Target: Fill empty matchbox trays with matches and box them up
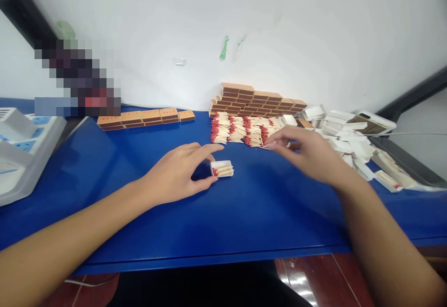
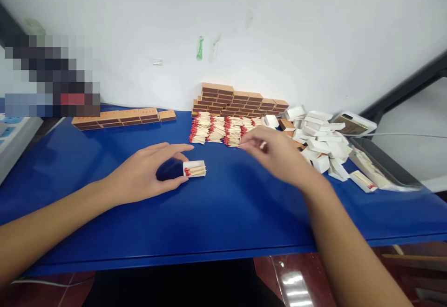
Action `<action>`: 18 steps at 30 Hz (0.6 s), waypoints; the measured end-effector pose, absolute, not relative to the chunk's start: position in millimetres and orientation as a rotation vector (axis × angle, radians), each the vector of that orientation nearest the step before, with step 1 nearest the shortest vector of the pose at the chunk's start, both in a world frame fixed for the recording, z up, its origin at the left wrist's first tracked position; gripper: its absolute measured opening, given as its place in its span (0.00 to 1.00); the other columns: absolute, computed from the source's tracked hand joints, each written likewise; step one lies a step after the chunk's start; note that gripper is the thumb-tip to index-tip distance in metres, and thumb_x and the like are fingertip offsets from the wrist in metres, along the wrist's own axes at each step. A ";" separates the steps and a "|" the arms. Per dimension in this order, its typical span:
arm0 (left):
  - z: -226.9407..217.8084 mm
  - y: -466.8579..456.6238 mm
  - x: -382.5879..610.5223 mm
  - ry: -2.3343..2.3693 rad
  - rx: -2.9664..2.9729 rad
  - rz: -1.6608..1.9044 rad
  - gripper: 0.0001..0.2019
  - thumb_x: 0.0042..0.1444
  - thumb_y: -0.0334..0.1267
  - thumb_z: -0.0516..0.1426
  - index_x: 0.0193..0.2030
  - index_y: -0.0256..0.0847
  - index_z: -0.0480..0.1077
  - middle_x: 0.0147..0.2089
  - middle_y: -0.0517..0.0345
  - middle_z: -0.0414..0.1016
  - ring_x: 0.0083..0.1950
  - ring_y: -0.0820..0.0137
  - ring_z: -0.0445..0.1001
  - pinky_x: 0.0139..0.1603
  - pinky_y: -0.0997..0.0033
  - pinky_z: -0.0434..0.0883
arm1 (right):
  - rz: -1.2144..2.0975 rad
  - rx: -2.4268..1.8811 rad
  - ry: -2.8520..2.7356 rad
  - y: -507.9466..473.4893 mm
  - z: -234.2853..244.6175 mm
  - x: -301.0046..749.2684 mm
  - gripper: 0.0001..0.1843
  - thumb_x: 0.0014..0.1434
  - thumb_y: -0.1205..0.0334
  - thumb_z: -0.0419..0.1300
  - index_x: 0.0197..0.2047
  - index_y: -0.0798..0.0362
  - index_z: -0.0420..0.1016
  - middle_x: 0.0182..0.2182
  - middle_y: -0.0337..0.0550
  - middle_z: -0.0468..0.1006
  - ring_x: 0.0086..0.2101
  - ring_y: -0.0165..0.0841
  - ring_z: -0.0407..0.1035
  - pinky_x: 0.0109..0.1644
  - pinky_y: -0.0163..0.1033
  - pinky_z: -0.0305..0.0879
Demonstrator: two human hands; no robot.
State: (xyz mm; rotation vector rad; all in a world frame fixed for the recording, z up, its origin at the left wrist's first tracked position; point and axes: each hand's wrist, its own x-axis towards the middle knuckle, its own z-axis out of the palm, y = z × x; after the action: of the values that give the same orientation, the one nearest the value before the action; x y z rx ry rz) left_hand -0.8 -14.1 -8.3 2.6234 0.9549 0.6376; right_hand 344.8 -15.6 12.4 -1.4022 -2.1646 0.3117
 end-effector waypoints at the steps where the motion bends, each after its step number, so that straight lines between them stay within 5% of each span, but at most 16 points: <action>1: -7.9 -14.3 -0.5 0.959 2.617 0.629 0.28 0.67 0.44 0.63 0.72 0.47 0.65 0.57 0.57 0.84 0.58 0.58 0.80 0.63 0.54 0.75 | 0.278 -1.466 -2.129 -11.0 10.0 366.3 0.22 0.70 0.38 0.61 0.41 0.47 0.83 0.35 0.48 0.81 0.34 0.40 0.72 0.37 0.45 0.66; 5: -7.2 -14.2 0.6 0.975 2.585 0.607 0.28 0.67 0.46 0.63 0.72 0.48 0.65 0.57 0.57 0.84 0.60 0.58 0.79 0.64 0.52 0.75 | 0.385 -1.581 -2.091 0.9 -2.9 424.1 0.31 0.60 0.26 0.65 0.39 0.47 0.87 0.32 0.48 0.80 0.32 0.40 0.71 0.35 0.46 0.66; 18: -6.9 -11.8 -0.6 1.014 2.549 0.607 0.29 0.66 0.46 0.63 0.72 0.50 0.65 0.58 0.59 0.83 0.61 0.58 0.79 0.66 0.53 0.75 | 0.485 -1.612 -2.173 2.9 -9.8 425.3 0.32 0.64 0.25 0.61 0.40 0.48 0.84 0.33 0.48 0.82 0.33 0.40 0.73 0.37 0.46 0.67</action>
State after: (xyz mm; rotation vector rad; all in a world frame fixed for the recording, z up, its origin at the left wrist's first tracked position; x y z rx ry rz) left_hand -0.6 -11.8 -6.9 2.5491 1.0140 0.6073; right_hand 425.3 2.9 -9.8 -1.6118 -2.1730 0.4852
